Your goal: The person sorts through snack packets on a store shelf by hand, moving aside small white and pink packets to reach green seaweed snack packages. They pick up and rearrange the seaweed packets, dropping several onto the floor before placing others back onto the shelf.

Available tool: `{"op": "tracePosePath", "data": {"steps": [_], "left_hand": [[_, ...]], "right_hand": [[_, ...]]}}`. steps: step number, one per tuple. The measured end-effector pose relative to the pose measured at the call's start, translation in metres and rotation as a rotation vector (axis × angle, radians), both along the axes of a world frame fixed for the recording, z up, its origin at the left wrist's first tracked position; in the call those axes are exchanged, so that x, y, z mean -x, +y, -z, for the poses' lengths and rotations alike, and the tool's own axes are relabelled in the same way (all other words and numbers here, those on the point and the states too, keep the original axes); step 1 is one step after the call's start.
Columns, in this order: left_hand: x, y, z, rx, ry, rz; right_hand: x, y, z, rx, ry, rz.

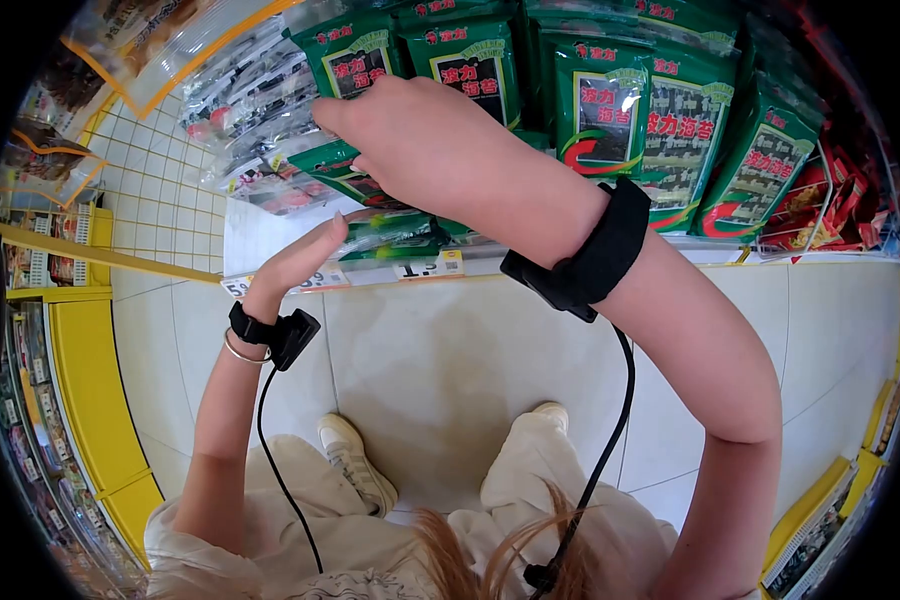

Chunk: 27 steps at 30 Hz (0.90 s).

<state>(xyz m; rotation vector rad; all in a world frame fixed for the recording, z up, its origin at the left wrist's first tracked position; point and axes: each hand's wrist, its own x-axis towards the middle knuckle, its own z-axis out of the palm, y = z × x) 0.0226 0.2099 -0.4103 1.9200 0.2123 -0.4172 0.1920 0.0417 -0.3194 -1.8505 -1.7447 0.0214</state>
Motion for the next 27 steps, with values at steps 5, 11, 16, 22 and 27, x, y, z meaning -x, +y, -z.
{"op": "tracePosePath", "data": {"steps": [5,11,16,22,27], "left_hand": [[0.005,0.000,0.019,0.004,-0.084,0.022],[0.004,0.003,0.025,0.074,-0.161,0.027],[0.001,0.000,0.029,-0.021,-0.290,0.034],[0.004,-0.019,0.011,-0.193,-0.260,-0.174],[0.012,-0.038,-0.003,-0.330,-0.243,-0.325]], "right_hand": [[0.001,-0.001,0.004,-0.009,-0.018,0.005],[0.002,-0.003,0.001,0.042,-0.026,0.015],[0.008,-0.003,0.002,0.176,-0.049,-0.026],[0.009,-0.004,0.007,0.172,-0.166,-0.066],[0.014,0.002,0.015,0.223,-0.325,-0.100]]}}
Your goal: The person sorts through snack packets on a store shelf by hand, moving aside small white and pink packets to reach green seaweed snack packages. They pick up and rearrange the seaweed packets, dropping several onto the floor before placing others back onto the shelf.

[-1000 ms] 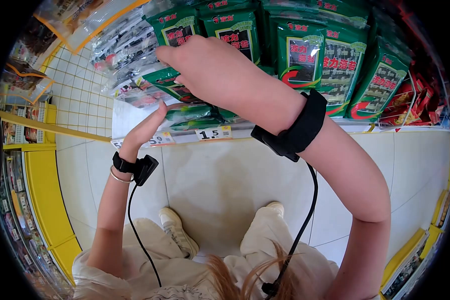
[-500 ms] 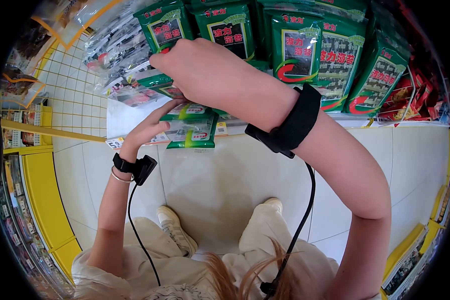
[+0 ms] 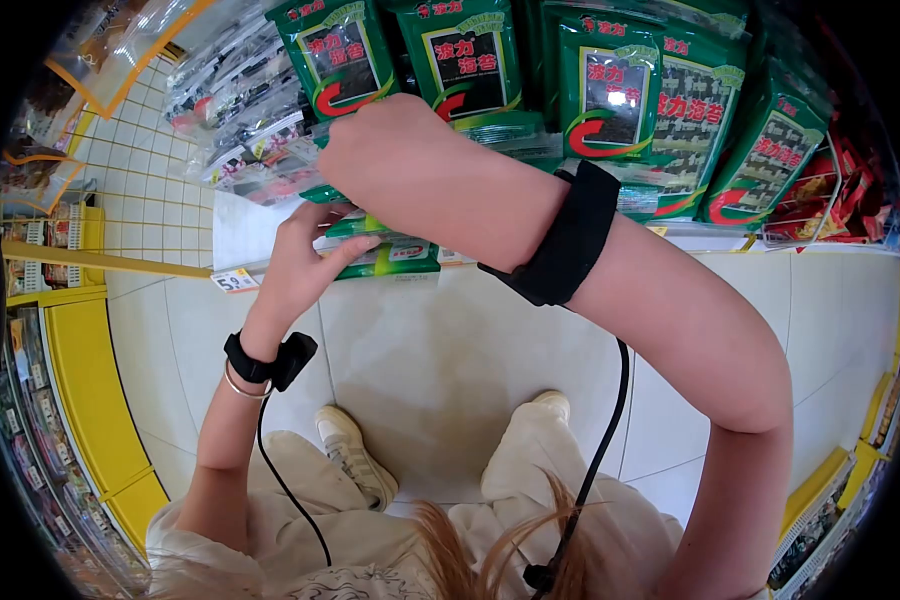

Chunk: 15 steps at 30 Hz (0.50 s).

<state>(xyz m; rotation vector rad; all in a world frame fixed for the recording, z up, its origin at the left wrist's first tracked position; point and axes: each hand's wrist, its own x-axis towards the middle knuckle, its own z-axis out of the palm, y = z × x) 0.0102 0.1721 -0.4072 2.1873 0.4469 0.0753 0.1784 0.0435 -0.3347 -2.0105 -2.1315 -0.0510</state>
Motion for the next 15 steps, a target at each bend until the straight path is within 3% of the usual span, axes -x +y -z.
{"op": "tracePosePath", "data": {"steps": [2,4,5,7,8,9,12,13,15], "left_hand": [[0.004,-0.011,-0.002,-0.083,0.013,-0.063],[0.005,-0.023,-0.002,-0.161,-0.248,-0.190],[0.007,-0.026,-0.001,-0.161,-0.247,-0.191],[0.009,-0.032,0.002,-0.339,-0.535,-0.102],[0.006,-0.037,0.011,-0.161,-0.747,-0.141],[0.008,-0.040,0.010,-0.161,-0.747,-0.143],[0.020,-0.054,0.015,-0.560,-0.910,0.095],[0.019,-0.056,0.023,-0.561,-0.911,0.095],[0.015,-0.054,0.033,-0.962,-0.684,0.048]], "right_hand": [[0.000,0.000,0.004,-0.029,0.018,-0.014],[-0.001,-0.001,0.009,-0.059,0.035,-0.027],[-0.002,-0.002,0.013,-0.090,0.035,-0.033],[-0.002,-0.002,0.014,-0.119,0.036,-0.043],[-0.001,-0.002,0.012,-0.054,0.025,-0.008],[0.000,-0.002,0.011,0.011,0.013,0.027],[0.000,-0.001,0.018,-0.035,-0.004,-0.004],[0.000,-0.001,0.016,-0.036,-0.005,-0.003],[-0.001,-0.001,0.011,0.070,0.022,-0.011]]}}
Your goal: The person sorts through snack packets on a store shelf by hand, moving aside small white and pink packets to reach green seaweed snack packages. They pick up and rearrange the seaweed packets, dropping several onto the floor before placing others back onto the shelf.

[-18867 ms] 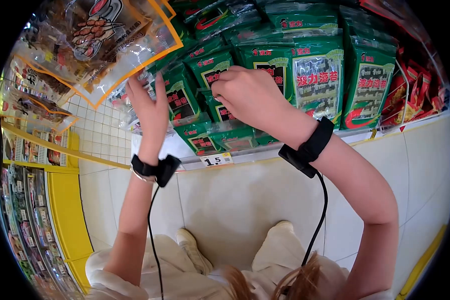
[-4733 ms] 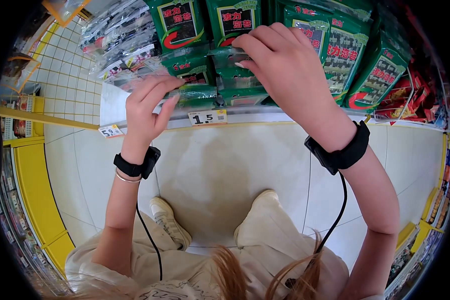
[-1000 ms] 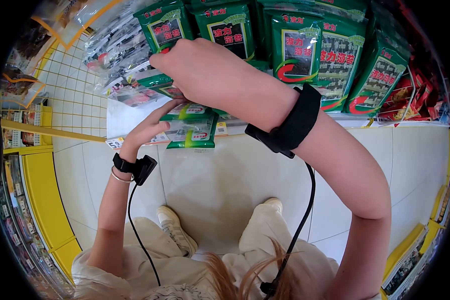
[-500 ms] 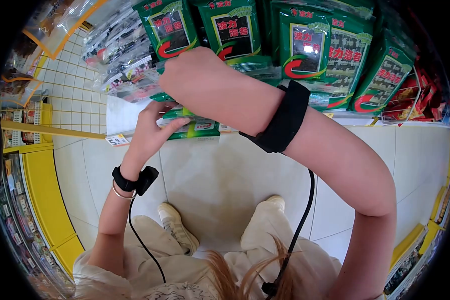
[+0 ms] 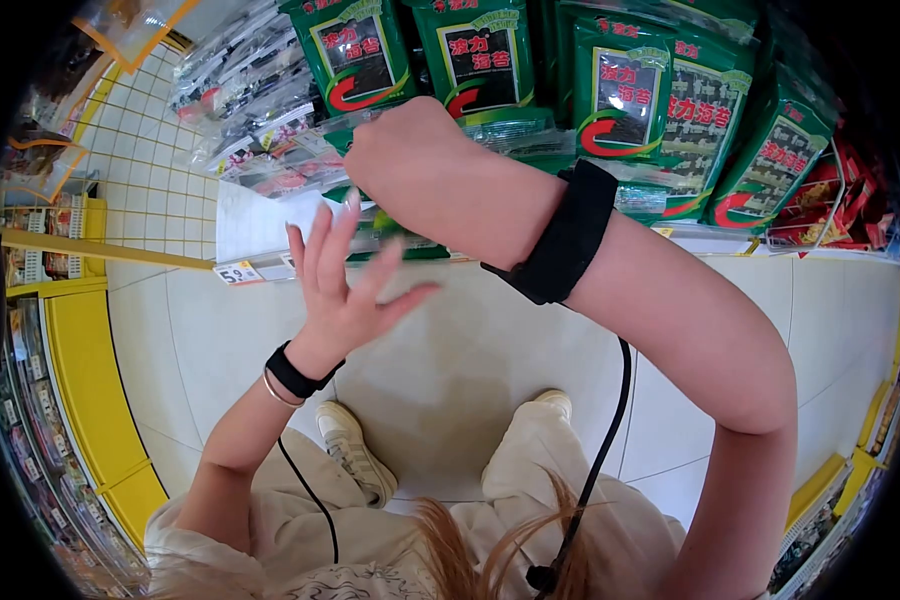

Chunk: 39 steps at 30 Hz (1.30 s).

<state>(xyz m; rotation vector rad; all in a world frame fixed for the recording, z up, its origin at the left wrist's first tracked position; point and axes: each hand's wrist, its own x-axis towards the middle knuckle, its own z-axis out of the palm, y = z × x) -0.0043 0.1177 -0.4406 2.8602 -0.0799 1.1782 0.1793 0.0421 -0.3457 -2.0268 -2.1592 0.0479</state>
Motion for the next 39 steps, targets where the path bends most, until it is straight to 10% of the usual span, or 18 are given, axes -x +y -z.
{"op": "tracePosePath", "data": {"steps": [15,20,24,39], "left_hand": [[-0.054,0.032,-0.024,0.337,0.097,0.070],[-0.047,0.034,-0.026,0.321,0.102,0.059],[-0.042,0.029,-0.032,0.236,-0.025,0.036],[-0.046,0.010,-0.040,0.108,0.266,-0.154]], "right_hand": [[-0.034,-0.026,-0.034,-0.329,-0.135,0.082],[-0.027,-0.044,-0.125,0.335,0.002,0.253],[-0.041,-0.065,-0.087,-0.174,-0.062,0.285],[-0.035,-0.089,-0.008,-0.348,0.029,0.215]]}}
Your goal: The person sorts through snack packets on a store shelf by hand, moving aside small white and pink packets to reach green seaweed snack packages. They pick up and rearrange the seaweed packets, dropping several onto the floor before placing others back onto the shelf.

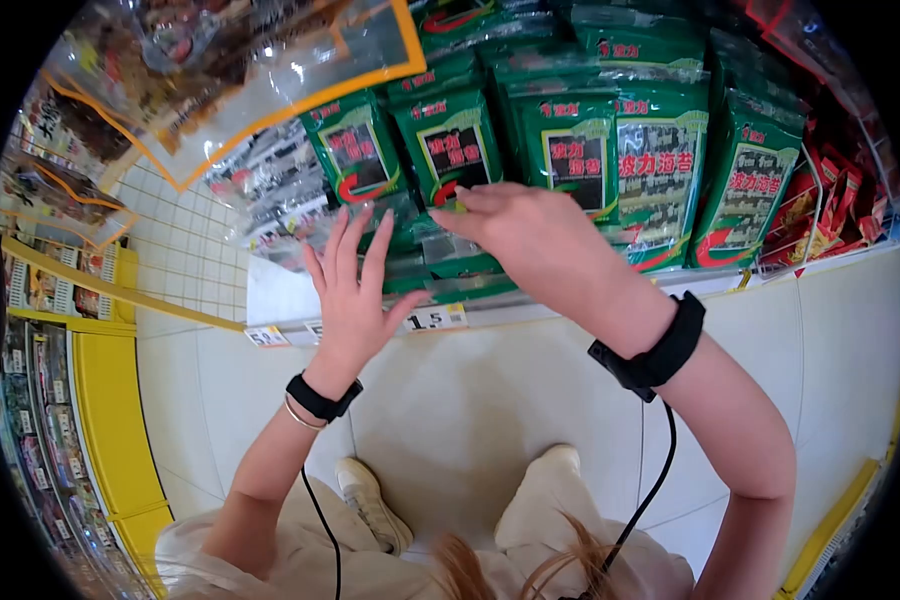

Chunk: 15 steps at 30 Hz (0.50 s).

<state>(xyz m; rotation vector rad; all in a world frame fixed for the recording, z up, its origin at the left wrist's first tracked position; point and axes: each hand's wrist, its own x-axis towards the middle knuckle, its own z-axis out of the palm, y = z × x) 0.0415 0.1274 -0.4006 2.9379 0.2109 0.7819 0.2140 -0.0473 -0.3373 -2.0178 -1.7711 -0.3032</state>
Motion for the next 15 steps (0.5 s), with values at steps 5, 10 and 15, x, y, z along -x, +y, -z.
{"op": "tracePosePath", "data": {"steps": [5,10,15], "left_hand": [[-0.007,-0.018,-0.018,-0.073,-0.047,0.055],[-0.015,-0.036,-0.029,-0.047,0.076,0.239],[-0.027,-0.050,-0.014,-0.101,-0.005,0.216]], "right_hand": [[-0.002,-0.001,0.004,-0.021,0.070,-0.056],[-0.003,0.002,0.019,-0.180,0.031,-0.016],[-0.014,-0.007,0.009,-0.321,0.117,0.017]]}}
